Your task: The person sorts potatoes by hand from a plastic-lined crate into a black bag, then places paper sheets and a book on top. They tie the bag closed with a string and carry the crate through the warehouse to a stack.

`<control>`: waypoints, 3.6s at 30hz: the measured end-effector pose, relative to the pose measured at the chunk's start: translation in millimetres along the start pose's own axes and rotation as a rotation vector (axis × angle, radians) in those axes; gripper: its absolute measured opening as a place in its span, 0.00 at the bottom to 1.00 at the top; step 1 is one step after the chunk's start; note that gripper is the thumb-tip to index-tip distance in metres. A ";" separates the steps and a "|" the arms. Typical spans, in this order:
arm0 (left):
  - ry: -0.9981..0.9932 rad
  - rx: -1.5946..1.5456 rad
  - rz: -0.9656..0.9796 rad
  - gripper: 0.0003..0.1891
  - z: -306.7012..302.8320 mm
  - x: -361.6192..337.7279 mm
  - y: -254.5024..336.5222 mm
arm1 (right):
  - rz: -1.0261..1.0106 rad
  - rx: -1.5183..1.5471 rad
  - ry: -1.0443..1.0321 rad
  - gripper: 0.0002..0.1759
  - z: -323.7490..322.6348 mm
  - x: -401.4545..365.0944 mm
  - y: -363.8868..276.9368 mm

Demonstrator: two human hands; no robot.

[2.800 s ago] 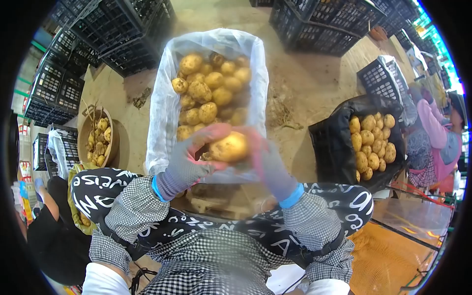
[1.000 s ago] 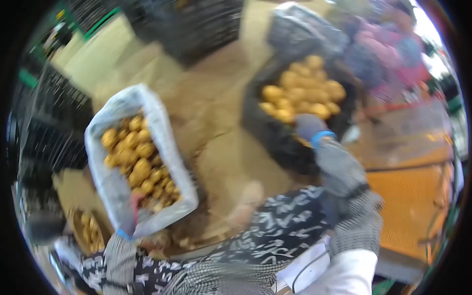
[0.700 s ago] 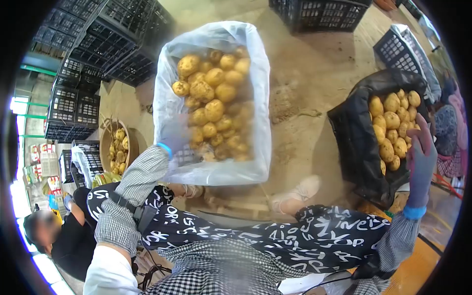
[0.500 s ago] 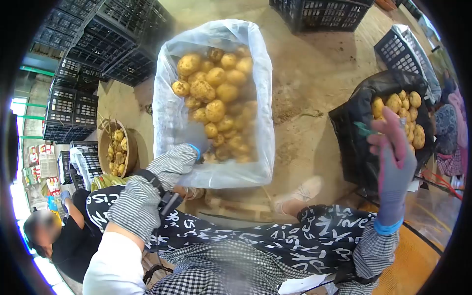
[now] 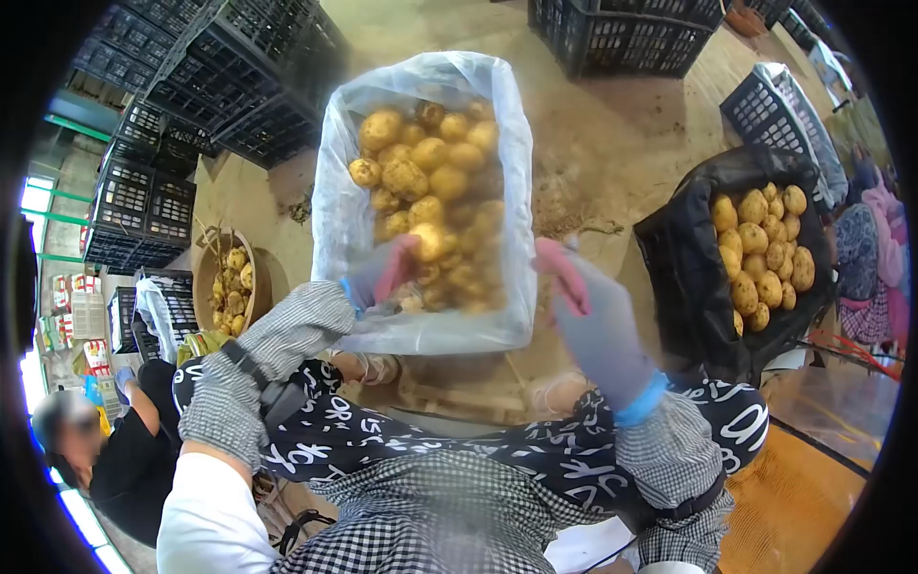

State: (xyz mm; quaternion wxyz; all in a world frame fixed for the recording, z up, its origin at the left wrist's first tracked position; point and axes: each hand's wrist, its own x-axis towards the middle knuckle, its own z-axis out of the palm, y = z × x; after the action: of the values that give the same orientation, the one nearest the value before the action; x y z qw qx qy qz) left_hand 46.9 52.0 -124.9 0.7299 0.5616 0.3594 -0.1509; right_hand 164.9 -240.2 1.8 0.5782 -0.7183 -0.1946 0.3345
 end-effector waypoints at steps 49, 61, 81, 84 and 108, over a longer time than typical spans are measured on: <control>-0.264 -0.075 0.250 0.34 83.6 -145.6 62.7 | -0.351 -0.355 -0.042 0.42 63.4 -23.8 -18.2; 0.018 -0.014 0.591 0.29 56.0 -116.0 30.1 | -0.319 -0.342 -0.105 0.42 81.5 10.0 -5.6; -0.321 -0.402 0.592 0.39 49.4 -137.2 37.1 | -0.104 0.070 -0.274 0.39 67.3 23.0 2.5; -0.225 -0.256 0.545 0.41 54.6 -137.0 36.8 | -0.442 -0.233 -0.168 0.46 79.2 25.1 9.5; 0.020 0.167 0.491 0.46 59.3 -138.8 47.5 | -0.441 -0.467 -0.201 0.46 77.3 13.9 -9.3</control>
State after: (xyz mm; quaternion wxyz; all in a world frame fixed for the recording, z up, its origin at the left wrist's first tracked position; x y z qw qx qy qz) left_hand 1.0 -13.2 11.7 0.6922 0.6917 0.2057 0.0073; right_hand 121.1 -174.4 -1.2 0.4343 -0.7355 -0.4726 0.2170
